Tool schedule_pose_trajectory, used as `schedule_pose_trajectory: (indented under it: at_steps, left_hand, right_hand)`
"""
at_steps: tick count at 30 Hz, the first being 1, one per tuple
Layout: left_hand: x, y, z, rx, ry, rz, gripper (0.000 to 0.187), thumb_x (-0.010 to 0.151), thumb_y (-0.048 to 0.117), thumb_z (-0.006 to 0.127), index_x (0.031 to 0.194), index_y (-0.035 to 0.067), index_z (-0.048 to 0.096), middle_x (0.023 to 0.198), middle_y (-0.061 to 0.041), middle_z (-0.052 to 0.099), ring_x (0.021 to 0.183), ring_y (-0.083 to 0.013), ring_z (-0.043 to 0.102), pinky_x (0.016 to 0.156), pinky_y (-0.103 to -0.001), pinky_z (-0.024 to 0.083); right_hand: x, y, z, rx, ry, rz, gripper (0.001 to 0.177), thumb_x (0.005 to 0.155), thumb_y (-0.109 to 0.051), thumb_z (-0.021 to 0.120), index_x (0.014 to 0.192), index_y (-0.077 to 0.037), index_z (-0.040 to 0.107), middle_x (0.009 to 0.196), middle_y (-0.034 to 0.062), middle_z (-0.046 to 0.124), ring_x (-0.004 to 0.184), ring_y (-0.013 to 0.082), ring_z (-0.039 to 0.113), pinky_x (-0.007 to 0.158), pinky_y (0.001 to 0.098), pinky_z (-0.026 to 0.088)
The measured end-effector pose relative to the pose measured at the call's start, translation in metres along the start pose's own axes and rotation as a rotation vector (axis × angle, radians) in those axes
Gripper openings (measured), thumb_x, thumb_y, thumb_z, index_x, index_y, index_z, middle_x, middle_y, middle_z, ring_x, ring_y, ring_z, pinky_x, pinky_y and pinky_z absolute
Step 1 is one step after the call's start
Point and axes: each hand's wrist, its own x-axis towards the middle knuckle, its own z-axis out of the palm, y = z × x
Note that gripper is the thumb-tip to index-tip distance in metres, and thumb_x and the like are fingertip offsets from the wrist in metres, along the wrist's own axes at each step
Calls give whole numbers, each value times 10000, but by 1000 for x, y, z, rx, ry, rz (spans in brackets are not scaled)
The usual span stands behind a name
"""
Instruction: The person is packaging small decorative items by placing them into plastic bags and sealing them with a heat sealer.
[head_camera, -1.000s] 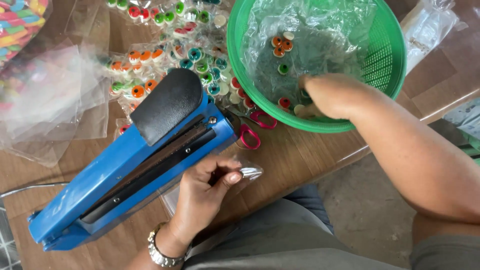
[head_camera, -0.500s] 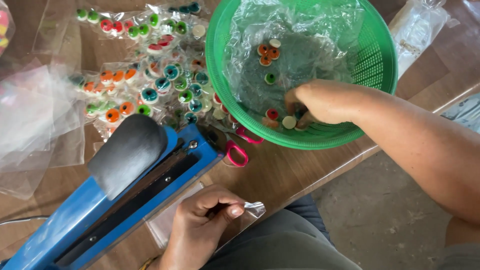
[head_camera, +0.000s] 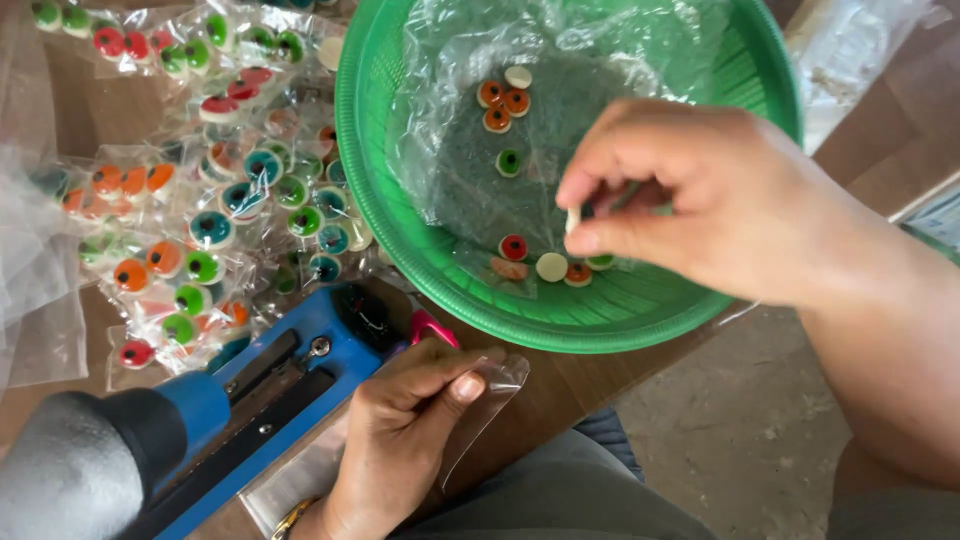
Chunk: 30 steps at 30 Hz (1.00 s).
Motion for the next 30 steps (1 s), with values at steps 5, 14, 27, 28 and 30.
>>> schedule_pose_trajectory:
  at_steps: [5,14,27,28,30]
  left_hand:
    - [1,4,-2,-8,-11,-27,336,985,248,626,1234,66,759,985,-52,745,880,-133,691,813,-242,518]
    - [-9,11,-7,-9,2,148,350,1009,287,604,1241,59,734,837,-19,599,740,-141,572,686,-273,458]
    - [-18,11,-10,-47,46,259,196,962,224,699,1101,99,756,872,-10,754,760,-146,680,758,-288,532]
    - [-19,10,-10,-30,61,274,197,950,232,713,1098,109,752,868,-4,754,758,-146,670,765,-289,529]
    - [-19,9,-11,-17,73,293,200,938,240,727,1095,119,749,863,2,755,757,-146,661,773,-289,526]
  right_hand:
    - [-7,-21,13,254,-33,-382,290,817,12,776,1101,-19,724,1067,131,704,898,173,768,799,225,713]
    - [-20,-46,40,125,-132,-530,290,890,-56,722,1164,1,643,1036,110,684,843,192,748,790,283,679]
    - [-32,-58,59,114,-36,-338,173,842,-161,832,887,-103,675,847,-5,701,707,114,693,621,249,548]
    - [-32,-57,60,120,-25,-298,172,827,-169,839,899,-113,693,856,-12,723,690,93,699,607,230,552]
    - [-34,-58,58,122,-13,-256,176,812,-177,846,911,-122,712,865,-19,744,673,73,706,593,212,556]
